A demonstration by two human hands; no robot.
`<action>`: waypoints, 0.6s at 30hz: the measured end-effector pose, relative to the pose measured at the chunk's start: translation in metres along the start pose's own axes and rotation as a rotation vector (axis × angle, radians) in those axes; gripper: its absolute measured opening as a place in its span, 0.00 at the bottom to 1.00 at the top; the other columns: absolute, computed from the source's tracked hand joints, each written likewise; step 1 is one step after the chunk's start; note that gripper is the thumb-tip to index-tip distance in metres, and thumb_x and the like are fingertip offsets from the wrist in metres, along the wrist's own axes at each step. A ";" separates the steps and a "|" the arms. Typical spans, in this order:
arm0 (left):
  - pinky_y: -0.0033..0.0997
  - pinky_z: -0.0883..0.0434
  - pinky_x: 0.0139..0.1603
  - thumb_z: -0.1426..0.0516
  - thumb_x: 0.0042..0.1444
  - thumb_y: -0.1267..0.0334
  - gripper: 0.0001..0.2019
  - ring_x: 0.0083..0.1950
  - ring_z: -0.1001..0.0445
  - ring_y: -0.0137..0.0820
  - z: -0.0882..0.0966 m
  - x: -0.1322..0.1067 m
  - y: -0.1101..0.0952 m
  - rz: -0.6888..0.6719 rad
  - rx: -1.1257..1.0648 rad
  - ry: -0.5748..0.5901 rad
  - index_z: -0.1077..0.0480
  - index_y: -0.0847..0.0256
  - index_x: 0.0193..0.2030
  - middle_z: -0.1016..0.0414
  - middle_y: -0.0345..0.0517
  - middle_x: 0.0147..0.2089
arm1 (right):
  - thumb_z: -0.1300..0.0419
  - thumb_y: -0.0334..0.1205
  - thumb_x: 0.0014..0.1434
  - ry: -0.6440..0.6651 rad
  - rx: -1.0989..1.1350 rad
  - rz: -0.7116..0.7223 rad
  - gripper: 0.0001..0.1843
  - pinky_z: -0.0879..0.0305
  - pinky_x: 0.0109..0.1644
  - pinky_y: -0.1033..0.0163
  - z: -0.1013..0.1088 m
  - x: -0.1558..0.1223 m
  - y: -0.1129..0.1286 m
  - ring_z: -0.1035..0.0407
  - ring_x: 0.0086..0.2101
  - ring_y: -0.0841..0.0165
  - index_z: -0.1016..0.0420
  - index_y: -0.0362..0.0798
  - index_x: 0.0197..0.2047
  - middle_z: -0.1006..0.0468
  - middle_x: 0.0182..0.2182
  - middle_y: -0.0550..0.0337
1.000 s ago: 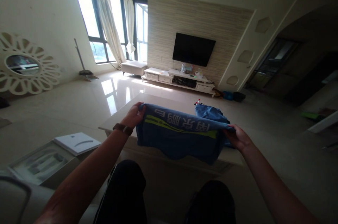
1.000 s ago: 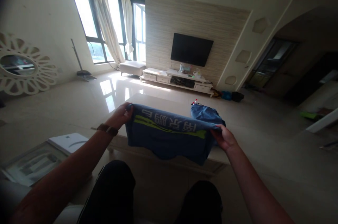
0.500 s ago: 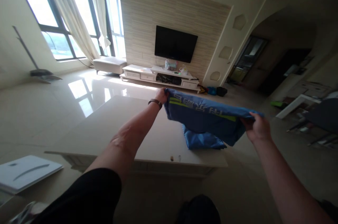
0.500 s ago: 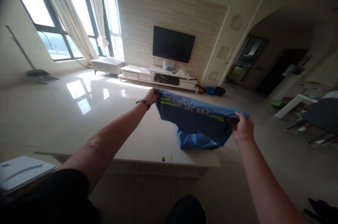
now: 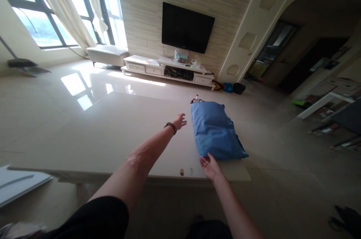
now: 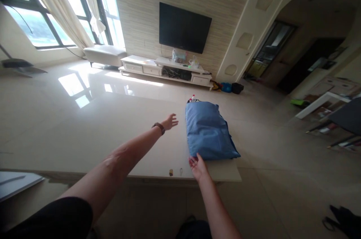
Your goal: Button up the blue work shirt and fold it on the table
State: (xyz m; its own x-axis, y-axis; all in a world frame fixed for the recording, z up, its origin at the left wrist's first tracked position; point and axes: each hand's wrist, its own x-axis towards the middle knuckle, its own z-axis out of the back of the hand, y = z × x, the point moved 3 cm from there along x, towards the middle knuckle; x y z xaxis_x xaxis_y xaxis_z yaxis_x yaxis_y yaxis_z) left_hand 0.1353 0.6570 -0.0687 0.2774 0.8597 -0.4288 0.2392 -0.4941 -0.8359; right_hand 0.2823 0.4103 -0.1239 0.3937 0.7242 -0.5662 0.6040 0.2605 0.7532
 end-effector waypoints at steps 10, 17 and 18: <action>0.48 0.20 0.52 0.25 0.42 0.51 0.29 0.51 0.19 0.48 -0.040 -0.039 0.151 0.289 0.185 0.294 0.24 0.65 0.48 0.20 0.64 0.52 | 0.31 0.44 0.44 -0.113 -0.423 0.201 0.14 0.32 0.31 0.68 0.087 -0.003 -0.005 0.23 0.32 0.67 0.25 0.48 0.33 0.19 0.31 0.61; 0.38 0.22 0.60 0.26 0.46 0.62 0.29 0.61 0.21 0.45 -0.080 -0.027 0.181 0.118 0.183 0.130 0.24 0.64 0.55 0.21 0.63 0.61 | 0.34 0.50 0.43 -0.330 -0.689 0.501 0.15 0.31 0.43 0.61 0.165 0.008 0.030 0.27 0.39 0.60 0.26 0.51 0.32 0.22 0.33 0.59; 0.38 0.22 0.60 0.26 0.46 0.64 0.30 0.61 0.21 0.46 -0.081 -0.024 0.182 0.098 0.194 0.109 0.25 0.65 0.56 0.22 0.63 0.62 | 0.34 0.51 0.45 -0.391 -0.743 0.575 0.15 0.31 0.48 0.59 0.175 0.014 0.045 0.27 0.41 0.59 0.27 0.51 0.33 0.22 0.34 0.58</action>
State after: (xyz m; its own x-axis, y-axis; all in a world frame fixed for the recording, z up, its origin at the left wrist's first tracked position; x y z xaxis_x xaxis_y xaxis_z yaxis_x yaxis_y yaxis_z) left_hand 0.2477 0.5356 -0.1831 0.3922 0.7843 -0.4806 0.0259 -0.5317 -0.8465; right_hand 0.4363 0.3205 -0.1566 0.7680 0.6401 -0.0222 -0.2792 0.3658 0.8878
